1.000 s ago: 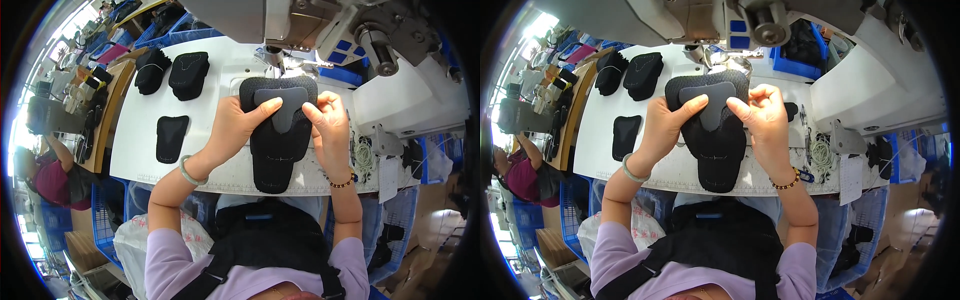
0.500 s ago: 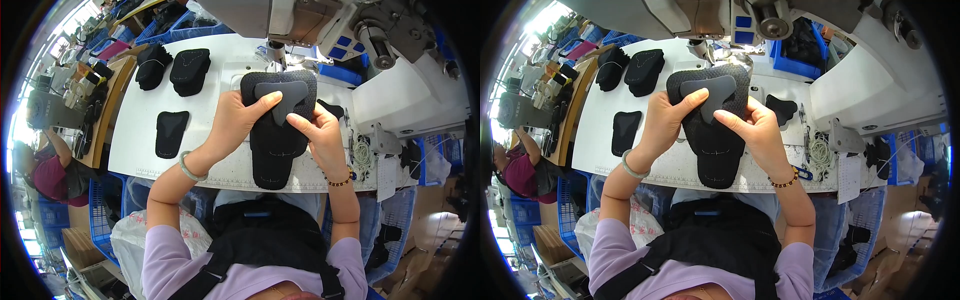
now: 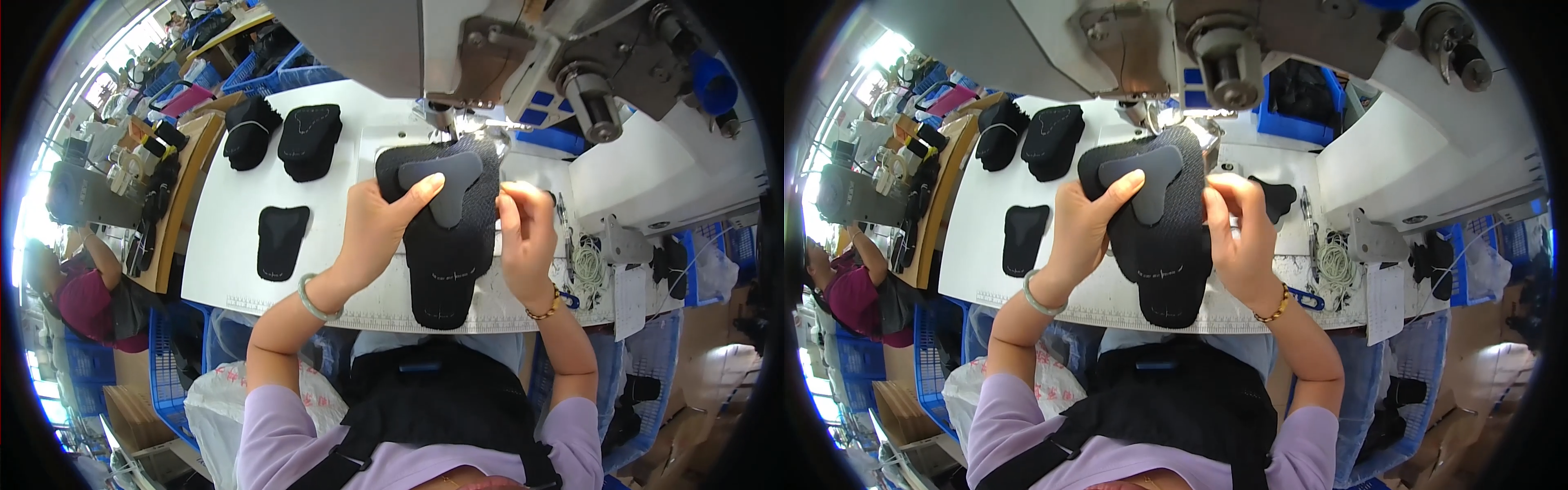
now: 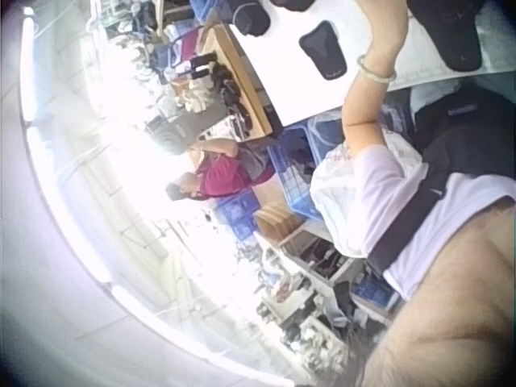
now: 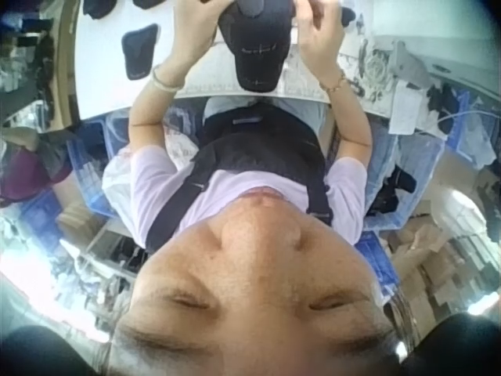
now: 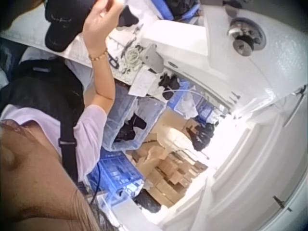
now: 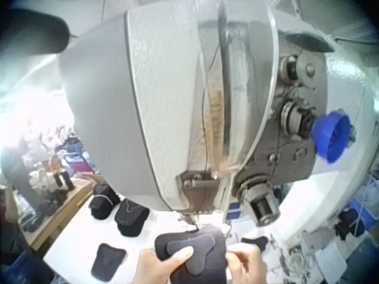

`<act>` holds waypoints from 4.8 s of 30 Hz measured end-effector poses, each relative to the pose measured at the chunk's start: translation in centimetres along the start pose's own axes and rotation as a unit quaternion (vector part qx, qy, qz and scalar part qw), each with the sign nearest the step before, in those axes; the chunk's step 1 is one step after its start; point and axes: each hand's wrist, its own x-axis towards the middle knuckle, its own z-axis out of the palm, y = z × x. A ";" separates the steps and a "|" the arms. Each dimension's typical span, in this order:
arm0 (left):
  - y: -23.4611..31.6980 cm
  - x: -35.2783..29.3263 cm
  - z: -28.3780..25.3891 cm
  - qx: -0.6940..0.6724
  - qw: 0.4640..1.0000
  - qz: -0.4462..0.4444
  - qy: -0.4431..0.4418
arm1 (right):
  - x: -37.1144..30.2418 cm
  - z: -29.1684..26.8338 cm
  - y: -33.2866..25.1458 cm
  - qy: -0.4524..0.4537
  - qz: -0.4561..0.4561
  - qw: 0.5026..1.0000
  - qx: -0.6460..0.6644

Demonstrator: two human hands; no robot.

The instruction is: Use an industrial sewing machine to stitch a reinforced patch onto a shoe upper component.

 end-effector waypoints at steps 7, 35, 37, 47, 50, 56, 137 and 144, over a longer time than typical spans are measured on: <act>1.0 -0.9 0.5 -0.131 0.989 -0.054 0.042 | 2.3 -0.6 1.0 -0.046 -0.495 0.780 -0.381; 0.8 4.4 0.8 -0.147 0.989 0.009 0.020 | 5.7 0.1 -0.7 -0.100 -0.311 0.895 -0.303; 0.9 4.6 0.3 -0.148 0.989 0.004 0.015 | 5.7 0.2 -0.2 -0.094 -0.324 0.892 -0.302; 1.9 5.4 -1.7 -0.100 0.983 -0.102 -0.119 | 4.9 -0.6 0.9 -0.103 -0.363 0.871 -0.315; 1.7 5.5 -2.0 -0.111 0.980 -0.100 -0.128 | 5.2 -0.5 0.7 -0.104 -0.370 0.873 -0.299; 1.9 5.5 -1.7 -0.121 0.979 -0.092 -0.134 | 5.3 -0.7 0.2 -0.110 -0.367 0.855 -0.351; 2.3 5.3 -1.3 -0.134 0.979 -0.092 -0.120 | 6.0 -0.8 -1.3 -0.135 -0.350 0.851 -0.367; 2.2 5.4 -1.6 -0.100 0.981 -0.085 -0.139 | 6.0 -0.8 -1.4 -0.131 -0.345 0.854 -0.368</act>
